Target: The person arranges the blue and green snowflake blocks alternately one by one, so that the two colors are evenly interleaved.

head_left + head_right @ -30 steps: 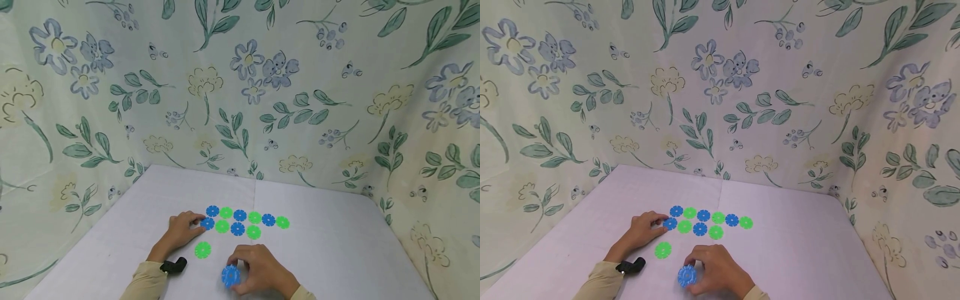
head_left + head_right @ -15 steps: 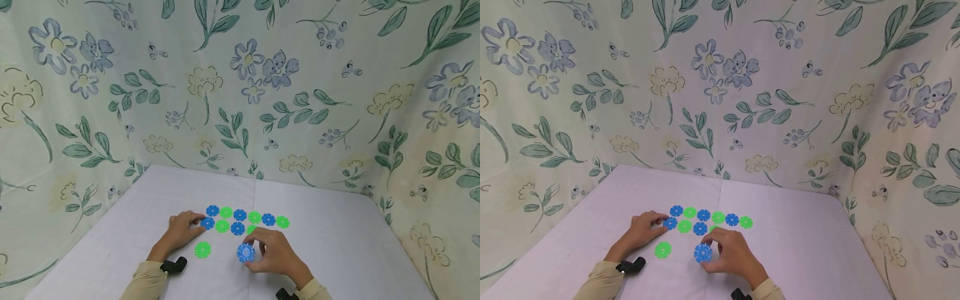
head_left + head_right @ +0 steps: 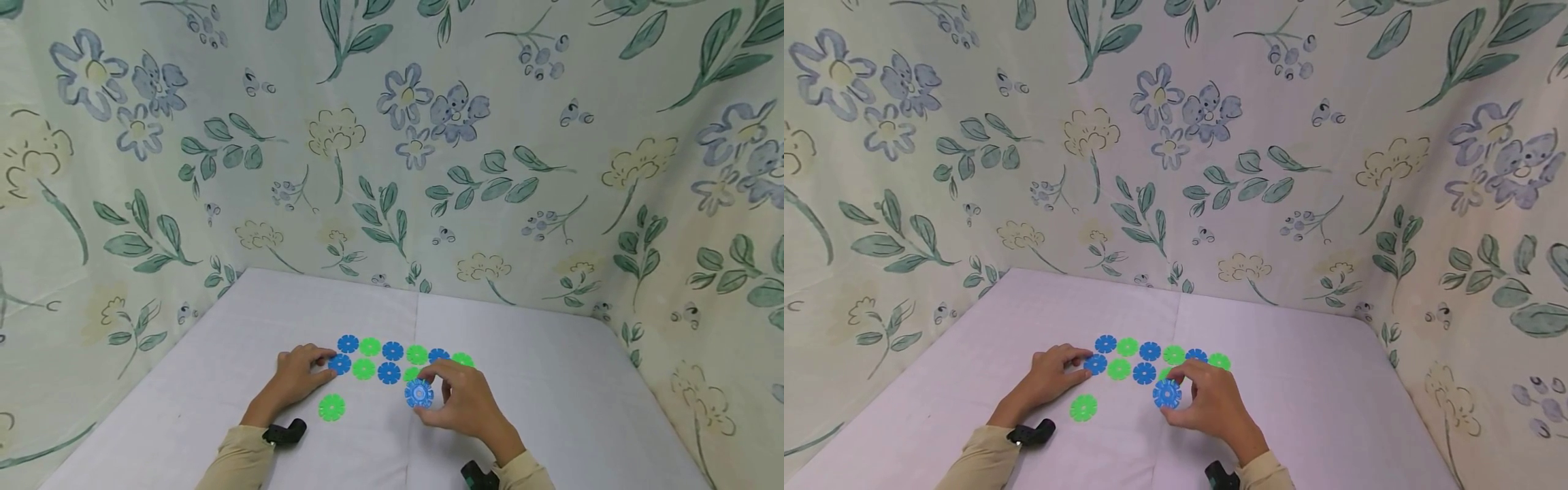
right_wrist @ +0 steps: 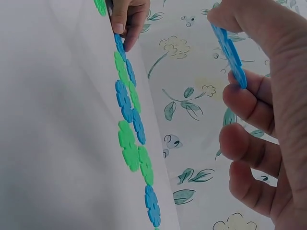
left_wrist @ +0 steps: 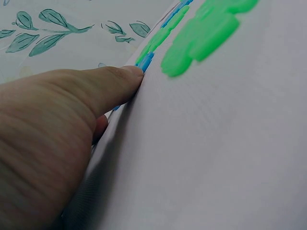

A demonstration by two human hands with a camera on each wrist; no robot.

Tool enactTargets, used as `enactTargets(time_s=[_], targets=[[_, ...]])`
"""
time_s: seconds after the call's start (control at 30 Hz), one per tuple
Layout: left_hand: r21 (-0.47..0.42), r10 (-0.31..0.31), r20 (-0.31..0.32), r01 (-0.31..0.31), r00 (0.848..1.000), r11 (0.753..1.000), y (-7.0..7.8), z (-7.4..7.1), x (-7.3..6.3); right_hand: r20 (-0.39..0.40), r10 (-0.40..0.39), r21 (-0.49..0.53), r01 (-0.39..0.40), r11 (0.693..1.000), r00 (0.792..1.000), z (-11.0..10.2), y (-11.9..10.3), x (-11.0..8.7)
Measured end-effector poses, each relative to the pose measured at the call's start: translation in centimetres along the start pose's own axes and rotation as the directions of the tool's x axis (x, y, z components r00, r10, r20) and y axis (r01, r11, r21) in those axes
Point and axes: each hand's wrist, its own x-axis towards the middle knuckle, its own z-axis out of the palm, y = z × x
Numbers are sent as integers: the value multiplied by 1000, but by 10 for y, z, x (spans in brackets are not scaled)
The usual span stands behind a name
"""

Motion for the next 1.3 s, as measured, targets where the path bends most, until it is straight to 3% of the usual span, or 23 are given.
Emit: enactTargets(time_s=[0.23,0.47,0.9,1.1,1.3], targets=[[1,1,7,-1,1000,1000,-2,1,1,-26,58,-38,-59,998,998,-4,6,-1],[-3,5,7,-5,1000,1000,-3,1,2,-48,58,-85,-62,994,997,-5,11,-1],[-7,-5,8,5,1000,1000,-1,0,1,-34,111,-91,-113,989,993,-4,20,-3],[-16,-13,13,13,1000,1000,1,-1,0,-2,172,-102,-172,980,985,1,27,-7],[-15,-15,9,15,1000,1000,1,-1,0,-27,183,-114,-185,976,983,4,31,-8]])
